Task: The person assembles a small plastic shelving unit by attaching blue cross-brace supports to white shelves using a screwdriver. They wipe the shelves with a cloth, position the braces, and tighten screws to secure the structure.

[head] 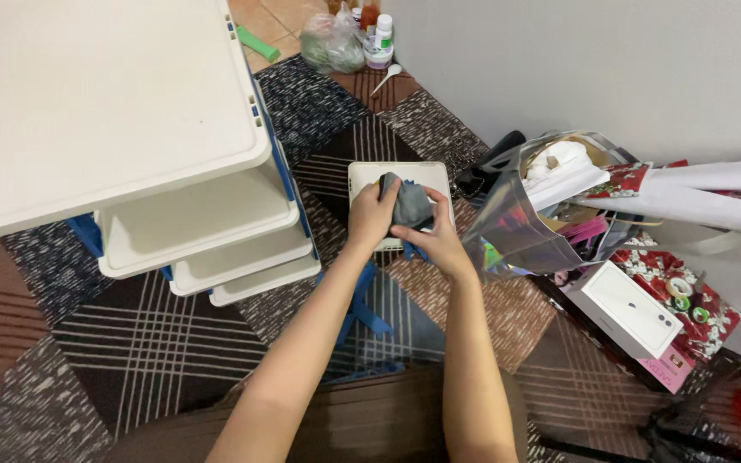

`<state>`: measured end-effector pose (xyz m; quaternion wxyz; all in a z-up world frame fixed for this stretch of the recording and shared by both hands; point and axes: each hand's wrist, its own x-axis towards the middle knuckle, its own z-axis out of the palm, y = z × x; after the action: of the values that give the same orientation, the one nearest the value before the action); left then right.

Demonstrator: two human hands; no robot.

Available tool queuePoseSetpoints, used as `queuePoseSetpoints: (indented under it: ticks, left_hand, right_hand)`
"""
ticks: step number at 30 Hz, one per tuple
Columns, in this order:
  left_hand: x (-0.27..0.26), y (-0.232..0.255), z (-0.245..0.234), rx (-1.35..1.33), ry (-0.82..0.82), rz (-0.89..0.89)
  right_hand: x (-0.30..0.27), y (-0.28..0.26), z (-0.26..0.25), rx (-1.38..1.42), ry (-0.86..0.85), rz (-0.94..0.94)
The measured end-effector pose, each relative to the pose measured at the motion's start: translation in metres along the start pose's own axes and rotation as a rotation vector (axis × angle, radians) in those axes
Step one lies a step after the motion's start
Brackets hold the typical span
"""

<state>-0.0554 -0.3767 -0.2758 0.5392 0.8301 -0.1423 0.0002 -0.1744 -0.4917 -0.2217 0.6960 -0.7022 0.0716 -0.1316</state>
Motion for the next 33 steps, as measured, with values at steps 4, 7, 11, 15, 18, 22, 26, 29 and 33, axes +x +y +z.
queuePoseSetpoints:
  ticks: [4,7,11,15,18,22,26,29,33]
  left_hand:
    - [0.022,0.007,0.008,-0.240,-0.221,-0.186]
    - [0.011,-0.012,0.022,-0.620,-0.084,0.042]
    - [-0.022,-0.064,0.048,0.460,-0.112,0.188]
    - [-0.033,-0.116,0.070,0.917,-0.084,0.418]
    - [-0.034,-0.140,0.077,1.110,-0.230,0.507]
    - [-0.034,-0.128,0.072,0.898,-0.228,0.427]
    - [-0.037,-0.081,0.036,0.306,0.015,0.318]
    - [-0.052,-0.044,-0.002,-0.675,-0.420,-0.393]
    - [-0.077,-0.008,-0.038,-0.601,-0.240,-0.077]
  right_hand:
    - [-0.003,-0.018,-0.012,-0.234,0.267,-0.177]
    - [0.001,-0.013,-0.029,0.041,0.374,-0.207]
    - [0.006,0.000,-0.052,0.335,0.500,-0.044]
    - [0.012,0.009,-0.060,0.635,0.578,0.049]
    - [0.017,0.017,-0.060,0.703,0.416,-0.062]
    - [0.017,0.027,-0.075,0.759,0.450,-0.006]
    - [0.024,0.029,-0.069,0.812,0.505,-0.017]
    - [0.026,0.017,-0.028,0.585,0.536,-0.120]
    - [-0.006,-0.032,0.029,0.680,0.595,-0.156]
